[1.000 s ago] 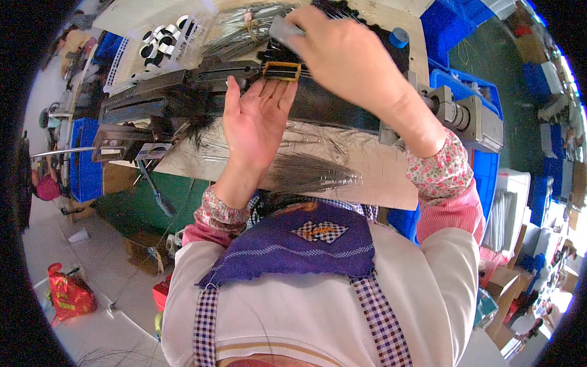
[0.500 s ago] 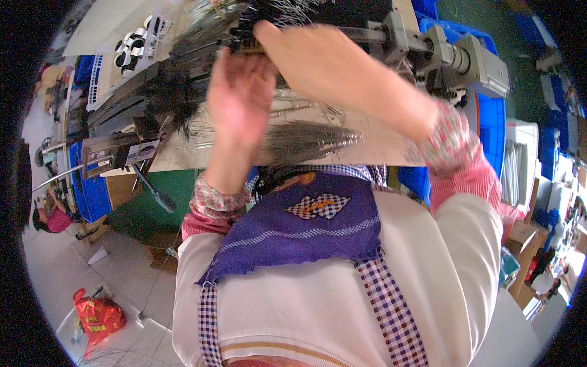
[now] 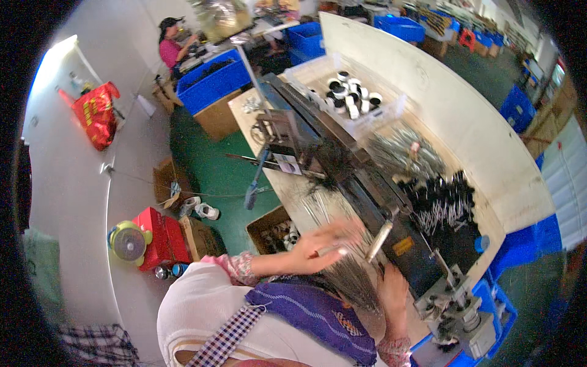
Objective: The person manufactures wire brushes by inserting bristles into bent wire stems and securing them into a twisting machine by hand.
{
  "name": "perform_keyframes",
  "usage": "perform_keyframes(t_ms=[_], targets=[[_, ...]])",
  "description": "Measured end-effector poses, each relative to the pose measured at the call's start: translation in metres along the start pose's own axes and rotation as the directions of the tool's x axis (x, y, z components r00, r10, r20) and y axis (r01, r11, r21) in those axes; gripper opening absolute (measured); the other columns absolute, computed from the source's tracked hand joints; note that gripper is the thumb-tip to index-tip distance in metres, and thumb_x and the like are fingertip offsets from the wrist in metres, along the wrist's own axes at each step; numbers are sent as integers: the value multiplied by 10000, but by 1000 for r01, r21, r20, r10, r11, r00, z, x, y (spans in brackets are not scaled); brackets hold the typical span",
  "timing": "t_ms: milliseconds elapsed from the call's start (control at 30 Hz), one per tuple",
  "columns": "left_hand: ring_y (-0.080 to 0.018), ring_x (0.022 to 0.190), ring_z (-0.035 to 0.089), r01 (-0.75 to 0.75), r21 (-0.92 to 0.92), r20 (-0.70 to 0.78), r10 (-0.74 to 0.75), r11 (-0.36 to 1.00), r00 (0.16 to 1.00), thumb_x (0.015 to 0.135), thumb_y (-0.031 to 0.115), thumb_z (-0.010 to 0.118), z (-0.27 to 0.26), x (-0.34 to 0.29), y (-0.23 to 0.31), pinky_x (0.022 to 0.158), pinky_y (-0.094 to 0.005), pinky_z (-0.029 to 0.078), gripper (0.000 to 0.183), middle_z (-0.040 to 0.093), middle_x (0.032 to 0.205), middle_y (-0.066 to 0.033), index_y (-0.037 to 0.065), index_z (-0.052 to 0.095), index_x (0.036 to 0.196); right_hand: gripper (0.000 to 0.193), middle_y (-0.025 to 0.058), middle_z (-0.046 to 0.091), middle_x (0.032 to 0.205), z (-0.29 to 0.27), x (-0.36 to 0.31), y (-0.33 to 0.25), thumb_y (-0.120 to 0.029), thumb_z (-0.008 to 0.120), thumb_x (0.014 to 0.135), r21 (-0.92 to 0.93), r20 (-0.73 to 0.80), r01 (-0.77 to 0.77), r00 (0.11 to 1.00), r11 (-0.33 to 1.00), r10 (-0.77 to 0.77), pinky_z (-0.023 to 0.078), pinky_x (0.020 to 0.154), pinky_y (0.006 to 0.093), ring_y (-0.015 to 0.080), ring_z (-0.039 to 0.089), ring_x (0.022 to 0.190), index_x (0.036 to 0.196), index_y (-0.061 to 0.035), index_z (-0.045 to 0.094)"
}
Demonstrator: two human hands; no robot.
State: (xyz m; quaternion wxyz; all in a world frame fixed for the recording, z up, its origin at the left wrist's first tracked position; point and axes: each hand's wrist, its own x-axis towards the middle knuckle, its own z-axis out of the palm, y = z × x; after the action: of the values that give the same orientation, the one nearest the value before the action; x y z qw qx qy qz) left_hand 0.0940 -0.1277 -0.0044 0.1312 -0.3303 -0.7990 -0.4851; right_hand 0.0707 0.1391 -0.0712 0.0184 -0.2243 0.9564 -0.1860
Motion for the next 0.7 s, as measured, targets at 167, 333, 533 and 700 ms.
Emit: perform_keyframes(t_ms=[167,333,533,700], targets=[[-432,1394,188,655,753,-644,-130,67,754,755,238,690,-96,-67,-67,1084,-649,143,809,191,1515,-238,97,304,1452,199,183,639,883,-6,-11,6,-219,593,868,-3,22,-75,997,997,75,488,693,485,385,623,814,914,-32,540],[-388,942,612,921,387,-806,-468,46,362,789,246,657,-177,-127,-94,860,-549,447,829,587,1097,-278,36,227,1466,170,191,639,889,-2,-17,11,-187,601,862,74,-43,-47,998,996,50,486,694,475,385,623,805,900,-27,557],[-351,1069,587,715,697,-717,10,50,697,818,211,656,-99,-104,-84,910,-433,473,743,603,1167,-218,45,295,1446,108,176,607,836,-25,-34,-13,-105,589,867,329,-139,-154,968,932,209,473,657,411,336,600,721,894,-3,566],[-310,1155,540,36,446,-394,160,894,905,787,73,654,-48,-8,14,1042,-521,367,439,581,1251,-120,3,559,1210,76,90,530,750,-102,-53,-29,7,606,844,352,-564,-47,786,935,252,417,590,326,185,493,645,849,18,531]])
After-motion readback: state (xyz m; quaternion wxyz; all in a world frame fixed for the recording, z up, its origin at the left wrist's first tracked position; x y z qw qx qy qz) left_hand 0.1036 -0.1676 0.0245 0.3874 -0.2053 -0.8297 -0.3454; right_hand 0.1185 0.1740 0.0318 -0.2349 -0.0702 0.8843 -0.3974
